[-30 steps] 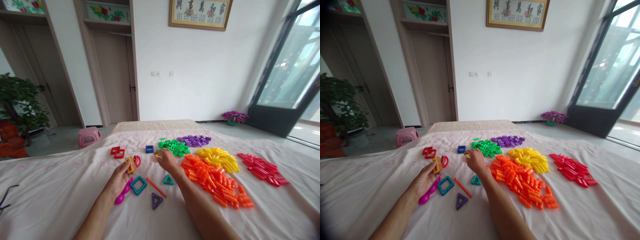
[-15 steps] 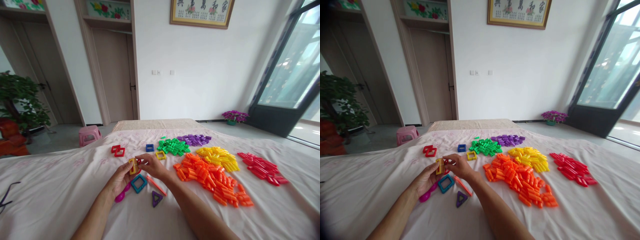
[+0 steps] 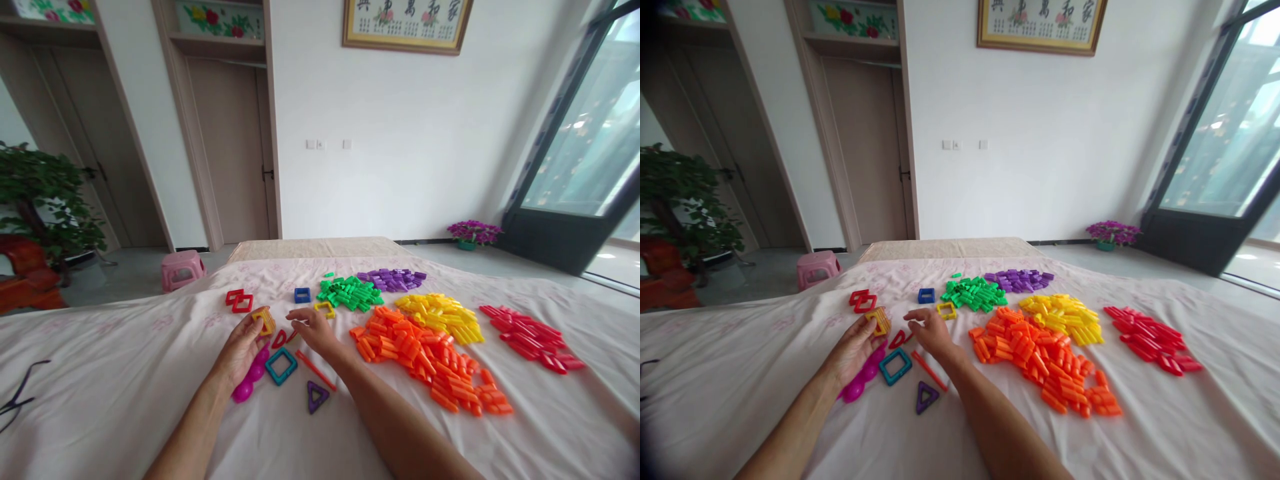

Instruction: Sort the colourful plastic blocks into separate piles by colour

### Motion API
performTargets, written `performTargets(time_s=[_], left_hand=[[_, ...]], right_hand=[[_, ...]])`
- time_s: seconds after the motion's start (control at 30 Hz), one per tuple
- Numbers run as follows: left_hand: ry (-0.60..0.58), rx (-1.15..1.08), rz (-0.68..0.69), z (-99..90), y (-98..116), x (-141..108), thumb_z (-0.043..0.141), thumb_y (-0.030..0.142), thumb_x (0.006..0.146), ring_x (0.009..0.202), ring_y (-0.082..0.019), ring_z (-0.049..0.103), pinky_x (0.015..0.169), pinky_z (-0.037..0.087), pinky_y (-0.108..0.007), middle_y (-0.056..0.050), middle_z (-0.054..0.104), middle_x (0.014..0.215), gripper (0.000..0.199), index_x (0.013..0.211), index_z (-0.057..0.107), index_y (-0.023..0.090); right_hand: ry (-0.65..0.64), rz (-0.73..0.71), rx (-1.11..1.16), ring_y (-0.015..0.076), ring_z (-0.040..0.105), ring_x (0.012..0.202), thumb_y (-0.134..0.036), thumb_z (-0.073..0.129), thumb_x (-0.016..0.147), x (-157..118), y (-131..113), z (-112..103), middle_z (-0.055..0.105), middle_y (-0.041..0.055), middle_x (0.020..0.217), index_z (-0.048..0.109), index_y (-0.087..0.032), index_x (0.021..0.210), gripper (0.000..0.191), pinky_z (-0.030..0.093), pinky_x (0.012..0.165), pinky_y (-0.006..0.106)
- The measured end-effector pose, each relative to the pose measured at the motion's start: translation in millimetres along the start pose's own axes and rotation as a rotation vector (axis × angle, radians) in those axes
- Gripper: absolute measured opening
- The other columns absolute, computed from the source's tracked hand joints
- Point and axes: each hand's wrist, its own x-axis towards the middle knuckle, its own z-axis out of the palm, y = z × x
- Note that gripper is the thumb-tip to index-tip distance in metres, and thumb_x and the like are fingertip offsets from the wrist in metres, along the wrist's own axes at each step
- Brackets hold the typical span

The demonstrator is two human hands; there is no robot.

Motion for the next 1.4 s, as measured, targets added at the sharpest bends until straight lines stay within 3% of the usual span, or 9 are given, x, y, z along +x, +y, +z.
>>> performTargets(time_s=[0.13,0.33,0.53,0.8,1.0,1.1,1.17,1.27,1.4], left_hand=[[-0.059,-0.047,-0.001,7.7,-3.3,-2.8,0.084,0.018,0.079,0.102,-0.019,0.075,0.091,0.06,-0.029,-0.008,0.078,0.112,0.042,0.119,0.073,0.019],[-0.2,-0.138,-0.085,20.1,-3.8,-11.8,0.073,0.019,0.086,0.115,-0.02,0.07,0.102,0.055,-0.033,-0.008,0.075,0.125,0.049,0.134,0.069,0.024],[-0.268,-0.187,-0.13,23.1,0.9,-16.0,0.067,0.045,0.091,0.113,-0.024,0.069,0.103,0.054,-0.043,-0.011,0.072,0.129,0.065,0.153,0.055,0.029],[-0.25,-0.135,-0.122,20.4,-2.9,-17.8,0.072,0.04,0.09,0.119,-0.027,0.068,0.097,0.056,-0.039,-0.011,0.072,0.128,0.071,0.157,0.05,0.032],[-0.292,-0.155,-0.172,23.1,-2.7,-16.4,0.075,0.05,0.087,0.119,-0.026,0.068,0.102,0.054,-0.04,-0.012,0.071,0.13,0.061,0.141,0.063,0.026],[-0.15,-0.119,-0.127,19.8,7.2,-10.4,0.075,0.051,0.086,0.113,-0.024,0.07,0.096,0.057,-0.036,-0.012,0.071,0.132,0.049,0.127,0.07,0.024],[0.036,-0.084,0.018,9.9,15.5,-3.3,0.075,0.046,0.086,0.107,-0.02,0.071,0.086,0.058,-0.03,-0.01,0.071,0.131,0.044,0.124,0.071,0.024],[0.331,0.051,0.27,-16.8,23.6,10.3,0.075,0.04,0.082,0.093,-0.014,0.071,0.073,0.054,-0.023,-0.007,0.074,0.12,0.042,0.118,0.071,0.021],[0.554,0.321,0.369,-54.8,19.4,25.4,0.076,0.037,0.071,0.092,-0.017,0.071,0.073,0.053,-0.026,-0.01,0.075,0.113,0.043,0.109,0.072,0.016]], right_hand=[[-0.045,-0.064,0.056,0.0224,0.07,0.089,-0.036,0.073,0.085,-6.3,-22.5,7.6,0.077,0.0065,0.102,0.079,-0.021,0.109,0.029,0.053,0.076,0.032],[0.142,-0.184,-0.266,0.0206,0.064,0.089,-0.019,0.075,0.085,-16.9,-36.2,18.2,0.074,0.0033,0.087,0.076,-0.022,0.086,0.003,0.046,0.083,0.032],[0.101,-0.31,-0.4,0.021,0.062,0.091,-0.018,0.076,0.086,-24.1,-45.5,20.9,0.073,0.0037,0.094,0.074,-0.024,0.089,0.007,0.044,0.086,0.033],[0.009,-0.28,-0.486,0.0262,0.063,0.103,-0.028,0.085,0.077,-27.0,-58.8,20.4,0.076,0.004,0.104,0.073,-0.029,0.121,0.046,0.041,0.091,0.037],[0.002,-0.291,-0.552,0.0249,0.063,0.096,-0.028,0.078,0.081,-16.9,-49.7,14.2,0.077,0.0044,0.1,0.076,-0.028,0.116,0.036,0.04,0.089,0.036],[0.081,-0.219,-0.593,0.0253,0.064,0.099,-0.026,0.074,0.082,-5.2,-36.5,0.7,0.078,0.0064,0.107,0.074,-0.025,0.119,0.037,0.041,0.09,0.035],[0.126,-0.14,-0.677,0.0271,0.065,0.101,-0.024,0.073,0.082,1.8,-26.6,-9.4,0.078,0.0086,0.108,0.072,-0.023,0.122,0.04,0.041,0.091,0.036],[0.108,-0.066,-0.807,0.0295,0.064,0.105,-0.023,0.071,0.082,7.4,-14.9,-19.5,0.078,0.0106,0.108,0.072,-0.024,0.124,0.041,0.04,0.093,0.038],[0.012,-0.059,-0.93,0.0289,0.062,0.111,-0.022,0.068,0.085,8.8,-9.4,-21.4,0.077,0.0099,0.111,0.071,-0.026,0.125,0.04,0.039,0.096,0.038]])
